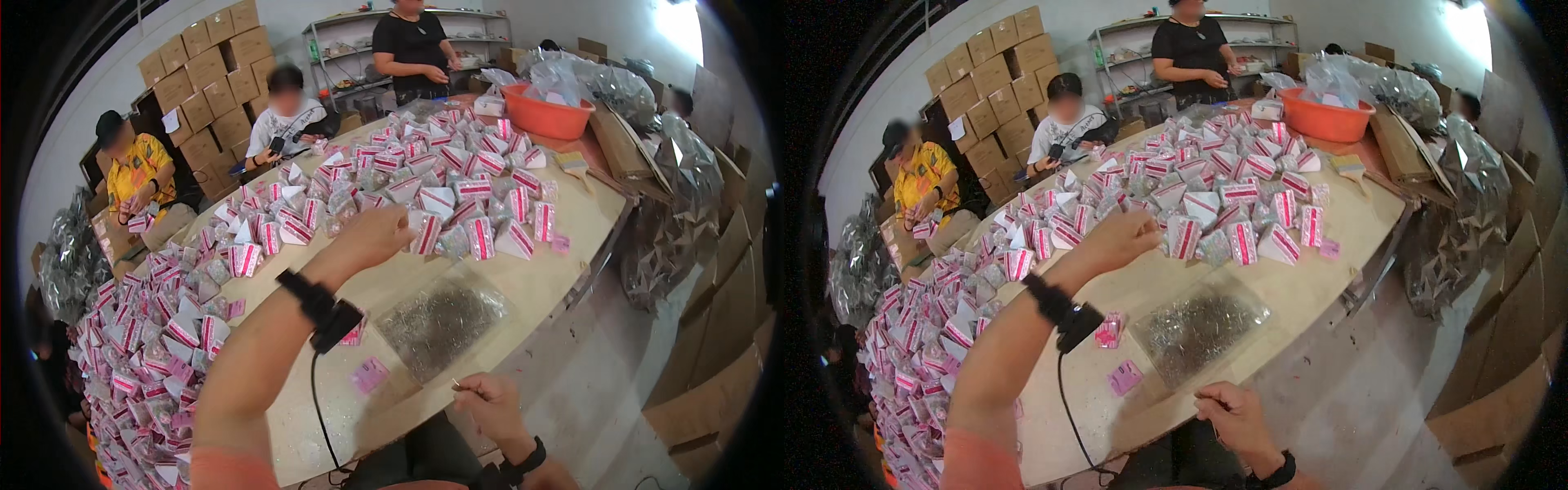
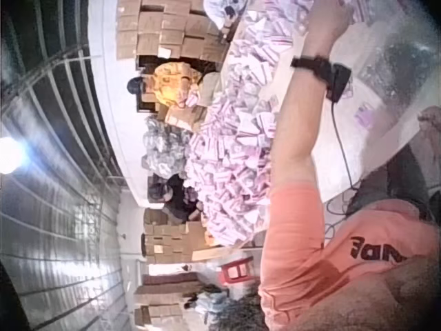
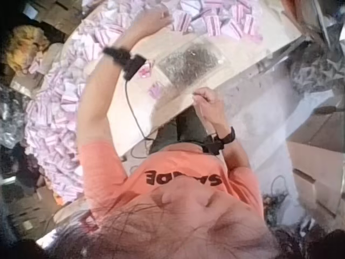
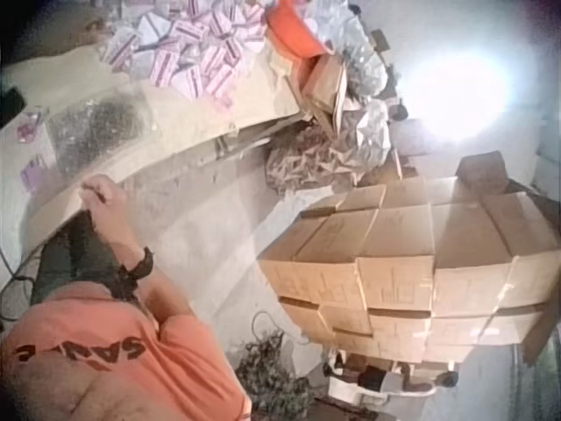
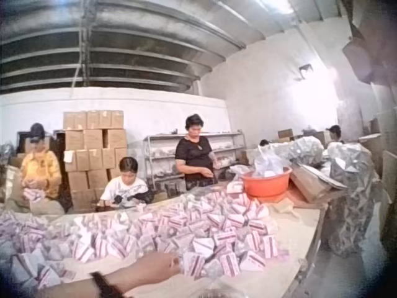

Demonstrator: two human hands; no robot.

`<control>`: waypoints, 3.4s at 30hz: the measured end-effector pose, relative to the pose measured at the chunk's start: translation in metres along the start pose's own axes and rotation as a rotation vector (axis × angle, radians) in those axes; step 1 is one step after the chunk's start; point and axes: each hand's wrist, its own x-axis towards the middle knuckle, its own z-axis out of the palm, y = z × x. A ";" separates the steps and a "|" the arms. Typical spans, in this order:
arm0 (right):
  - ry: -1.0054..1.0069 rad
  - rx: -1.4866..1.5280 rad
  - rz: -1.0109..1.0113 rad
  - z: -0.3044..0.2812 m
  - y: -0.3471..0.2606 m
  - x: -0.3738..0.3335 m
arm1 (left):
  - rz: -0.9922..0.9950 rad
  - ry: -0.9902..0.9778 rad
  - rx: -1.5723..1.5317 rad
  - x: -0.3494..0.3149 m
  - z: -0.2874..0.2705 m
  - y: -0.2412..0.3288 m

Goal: The person repeatedly picks up small, triangular, cake-slice-shaped decorations and attaches pink tags to them. They handle the items one at a time, inserting the tags into the plastic packaging and placing the finished units on a large pile on the table. The task is performed in a repetitive loop throughout the clip.

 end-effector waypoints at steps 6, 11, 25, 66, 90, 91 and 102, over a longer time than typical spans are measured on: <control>0.139 0.033 0.179 -0.005 0.017 0.009 | -0.184 0.235 0.139 0.075 0.089 -0.033; 0.085 0.024 0.071 -0.005 0.027 0.013 | -0.164 0.308 0.210 0.074 0.114 -0.041; -0.054 0.027 0.019 0.015 0.030 0.014 | -0.486 0.248 -0.127 0.045 0.114 -0.068; -0.183 -0.365 -0.852 0.118 -0.072 -0.026 | -0.197 0.908 -1.541 -0.282 0.058 0.061; -0.167 -0.473 -0.901 0.135 -0.069 -0.020 | -0.263 0.956 -1.545 -0.282 0.065 0.069; -0.167 -0.457 -0.881 0.135 -0.068 -0.020 | -0.281 0.964 -1.509 -0.282 0.066 0.069; -0.137 -0.548 -0.948 0.134 -0.067 -0.015 | -0.231 0.997 -1.302 -0.284 0.070 0.065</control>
